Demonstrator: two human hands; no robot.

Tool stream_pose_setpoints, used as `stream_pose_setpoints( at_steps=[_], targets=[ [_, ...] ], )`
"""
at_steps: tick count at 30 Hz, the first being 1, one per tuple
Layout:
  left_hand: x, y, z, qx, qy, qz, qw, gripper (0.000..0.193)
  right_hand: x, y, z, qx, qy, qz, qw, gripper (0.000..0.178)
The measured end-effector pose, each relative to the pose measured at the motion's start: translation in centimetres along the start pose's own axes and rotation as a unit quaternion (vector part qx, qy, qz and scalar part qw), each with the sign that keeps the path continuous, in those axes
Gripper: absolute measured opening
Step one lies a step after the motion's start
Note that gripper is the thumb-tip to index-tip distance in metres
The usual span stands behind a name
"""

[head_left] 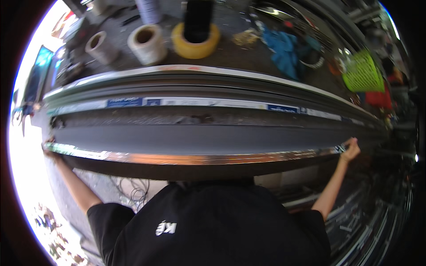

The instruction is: The person aligns and marks aluminum profiles on a workbench, then uses a tape measure and marker to label them. They insert a rubber seal into a profile groove and fit a metal strip into the frame, preparing components for window assembly.

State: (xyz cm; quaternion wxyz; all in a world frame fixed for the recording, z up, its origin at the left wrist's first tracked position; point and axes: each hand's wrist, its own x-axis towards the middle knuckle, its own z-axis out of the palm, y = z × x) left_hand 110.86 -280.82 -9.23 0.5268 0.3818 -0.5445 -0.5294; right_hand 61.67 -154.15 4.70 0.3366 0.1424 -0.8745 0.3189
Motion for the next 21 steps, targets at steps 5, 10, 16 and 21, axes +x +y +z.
stream_pose_setpoints(
  at_steps=[5,10,16,21],
  targets=[
    [-0.5,1.3,0.2,-0.05,0.033,-0.009,0.998,0.013,-0.3,-8.1,4.7,-0.043,-0.04,-0.035,0.998,0.048],
    [-1.9,2.3,1.9,-0.015,0.017,0.013,1.0,0.009,-0.6,-14.6,7.0,-0.052,-0.063,-0.04,0.996,0.045],
    [-1.7,2.0,0.7,-0.066,-0.005,-0.024,0.997,0.028,-1.8,-17.3,8.3,-0.02,-0.035,-0.048,0.998,0.045],
    [-1.9,2.2,0.3,-0.059,-0.056,0.004,0.997,0.034,-2.3,-16.8,8.7,-0.034,-0.07,-0.058,0.995,0.043]
  ],
)
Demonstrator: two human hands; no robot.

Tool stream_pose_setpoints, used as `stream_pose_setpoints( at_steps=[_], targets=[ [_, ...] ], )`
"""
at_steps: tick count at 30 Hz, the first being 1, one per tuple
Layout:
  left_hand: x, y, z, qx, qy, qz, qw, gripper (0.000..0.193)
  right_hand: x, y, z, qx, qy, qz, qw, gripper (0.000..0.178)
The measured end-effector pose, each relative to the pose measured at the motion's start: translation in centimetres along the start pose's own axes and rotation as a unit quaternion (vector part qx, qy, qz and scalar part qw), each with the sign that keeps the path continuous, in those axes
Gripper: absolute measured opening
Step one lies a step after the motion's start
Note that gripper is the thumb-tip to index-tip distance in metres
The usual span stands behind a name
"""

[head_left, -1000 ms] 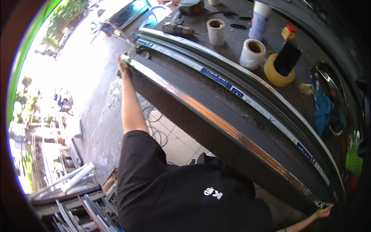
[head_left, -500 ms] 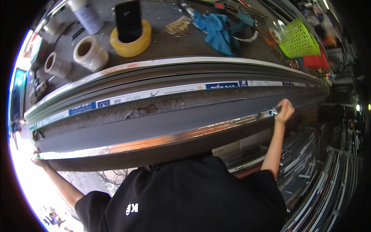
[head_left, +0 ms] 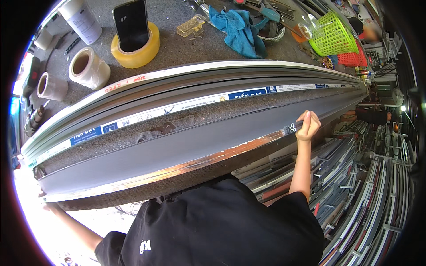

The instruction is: The person aligns and marks aluminum profiles on a workbench, then uses a tape measure and marker to label them. They insert a rubber seal into a profile groove and fit a metal strip into the frame, preparing components for window assembly.

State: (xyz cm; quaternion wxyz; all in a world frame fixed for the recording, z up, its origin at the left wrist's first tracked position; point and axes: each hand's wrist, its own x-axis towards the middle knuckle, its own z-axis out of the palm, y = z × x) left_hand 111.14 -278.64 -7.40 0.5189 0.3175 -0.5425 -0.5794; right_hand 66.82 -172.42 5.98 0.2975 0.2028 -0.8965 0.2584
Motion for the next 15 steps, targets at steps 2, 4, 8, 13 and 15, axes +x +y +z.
stream_pose_setpoints(
  at_steps=[2,4,8,13,15],
  targets=[
    [-1.4,1.1,1.2,0.05,0.028,0.031,0.998,0.034,-0.1,0.1,0.1,0.001,0.018,-0.003,1.0,0.042],
    [-4.2,3.0,3.8,0.137,0.077,0.085,0.984,0.035,-0.3,0.3,0.1,-0.003,0.006,-0.008,1.0,0.042],
    [-15.8,9.1,15.7,0.287,0.133,0.181,0.931,0.037,-0.6,0.6,-0.3,-0.006,-0.011,-0.04,0.999,0.038],
    [-42.5,15.7,41.3,0.328,-0.1,0.139,0.929,0.041,-0.8,1.1,-0.2,0.022,0.0,-0.078,0.997,0.035],
    [-54.4,16.8,49.4,0.367,-0.391,0.109,0.837,0.032,-0.9,1.2,-0.1,0.036,0.027,-0.089,0.995,0.034]
  ],
)
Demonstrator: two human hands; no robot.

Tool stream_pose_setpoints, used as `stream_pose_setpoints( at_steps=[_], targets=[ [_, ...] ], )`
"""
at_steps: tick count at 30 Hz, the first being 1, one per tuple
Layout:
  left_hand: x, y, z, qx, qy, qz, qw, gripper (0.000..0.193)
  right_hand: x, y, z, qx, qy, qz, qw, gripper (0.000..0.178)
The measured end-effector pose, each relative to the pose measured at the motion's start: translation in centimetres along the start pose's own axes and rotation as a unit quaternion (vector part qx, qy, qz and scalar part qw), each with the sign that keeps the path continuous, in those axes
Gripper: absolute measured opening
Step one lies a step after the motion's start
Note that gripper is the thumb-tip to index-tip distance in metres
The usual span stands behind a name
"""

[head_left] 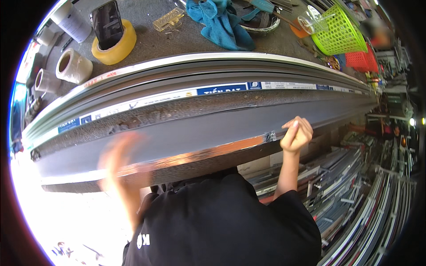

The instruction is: The person aligns and marks aluminum profiles on a workbench, then uses a tape measure and marker to label them. They insert a rubber seal into a profile groove and fit a metal strip into the frame, preparing components for window assembly.

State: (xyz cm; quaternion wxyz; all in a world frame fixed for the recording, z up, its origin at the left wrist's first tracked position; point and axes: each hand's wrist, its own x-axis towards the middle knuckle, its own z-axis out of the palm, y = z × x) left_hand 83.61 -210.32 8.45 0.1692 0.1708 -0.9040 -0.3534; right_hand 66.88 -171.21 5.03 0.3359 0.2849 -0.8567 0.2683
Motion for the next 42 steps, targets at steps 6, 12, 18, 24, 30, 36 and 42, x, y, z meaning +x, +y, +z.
stream_pose_setpoints(
  at_steps=[6,12,18,24,30,36,42],
  targets=[
    [-0.6,8.3,14.9,0.168,0.02,0.25,0.953,0.05,0.2,0.9,-0.2,0.009,0.016,-0.037,0.999,0.031],
    [-1.9,5.7,16.7,0.156,0.106,0.282,0.941,0.045,-0.2,2.6,-0.7,0.022,0.001,-0.058,0.998,0.03],
    [-1.1,7.7,16.1,0.159,0.113,0.284,0.939,0.037,0.3,6.4,-2.8,0.016,0.011,-0.032,0.999,0.035],
    [-2.3,15.4,17.9,0.052,-0.054,0.21,0.975,0.043,0.2,6.2,-3.0,0.013,0.032,0.003,0.999,0.035],
    [-1.6,17.0,19.8,-0.075,-0.1,0.196,0.973,0.032,0.2,5.9,-3.1,0.015,0.038,-0.003,0.999,0.034],
    [-1.5,17.3,19.3,-0.084,-0.102,0.164,0.977,0.04,0.1,6.0,-3.0,0.012,0.035,0.001,0.999,0.032],
    [-1.8,10.6,14.6,0.071,-0.094,0.164,0.979,0.068,0.3,5.7,-3.1,0.022,0.034,0.013,0.999,0.032]
  ],
)
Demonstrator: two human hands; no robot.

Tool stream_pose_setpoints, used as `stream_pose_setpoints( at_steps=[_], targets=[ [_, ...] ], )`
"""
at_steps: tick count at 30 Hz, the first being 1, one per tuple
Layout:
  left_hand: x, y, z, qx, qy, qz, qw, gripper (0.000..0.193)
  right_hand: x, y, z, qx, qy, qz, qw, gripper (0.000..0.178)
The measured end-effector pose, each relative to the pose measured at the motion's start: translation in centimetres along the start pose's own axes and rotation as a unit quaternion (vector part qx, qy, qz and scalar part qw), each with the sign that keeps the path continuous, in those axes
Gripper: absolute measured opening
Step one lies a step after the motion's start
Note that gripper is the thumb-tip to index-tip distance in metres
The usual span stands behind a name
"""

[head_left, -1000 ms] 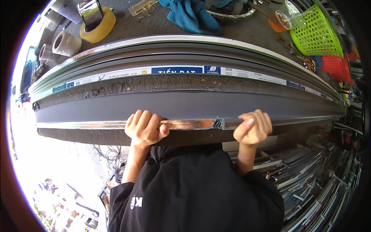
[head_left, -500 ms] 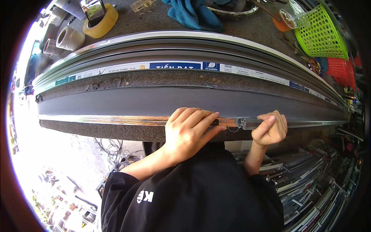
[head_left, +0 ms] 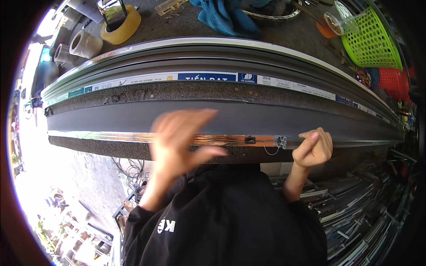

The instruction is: The person aligns and marks aluminum profiles on a workbench, then uses a tape measure and marker to label them. They insert a rubber seal into a profile groove and fit a metal strip into the frame, preparing components for window assembly.

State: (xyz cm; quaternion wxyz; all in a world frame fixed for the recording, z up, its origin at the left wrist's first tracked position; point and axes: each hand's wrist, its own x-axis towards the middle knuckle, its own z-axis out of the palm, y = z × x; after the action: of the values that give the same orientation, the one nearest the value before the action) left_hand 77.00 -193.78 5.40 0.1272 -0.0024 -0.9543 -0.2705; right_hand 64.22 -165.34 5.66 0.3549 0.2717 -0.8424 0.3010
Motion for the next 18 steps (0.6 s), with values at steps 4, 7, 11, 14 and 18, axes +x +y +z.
stream_pose_setpoints(
  at_steps=[4,7,11,14,18],
  targets=[
    [-5.9,-15.0,-9.6,0.223,0.196,-0.041,0.954,0.053,-0.1,-0.3,0.0,0.001,-0.006,0.028,1.0,0.032],
    [-10.9,-24.6,-12.5,0.174,0.316,-0.117,0.925,0.078,-0.1,-0.5,0.0,-0.016,-0.021,0.035,0.999,0.033],
    [-12.9,-29.8,-12.6,0.015,0.377,-0.226,0.898,0.071,0.2,-1.1,0.0,-0.033,-0.03,0.048,0.998,0.035],
    [-12.5,-29.5,-11.9,-0.02,0.417,-0.202,0.886,0.068,0.7,-1.7,0.1,-0.047,-0.029,0.065,0.996,0.037],
    [-11.9,-28.7,-11.8,-0.024,0.438,-0.199,0.877,0.064,1.3,-3.2,0.8,-0.059,-0.032,0.081,0.994,0.039]
  ],
)
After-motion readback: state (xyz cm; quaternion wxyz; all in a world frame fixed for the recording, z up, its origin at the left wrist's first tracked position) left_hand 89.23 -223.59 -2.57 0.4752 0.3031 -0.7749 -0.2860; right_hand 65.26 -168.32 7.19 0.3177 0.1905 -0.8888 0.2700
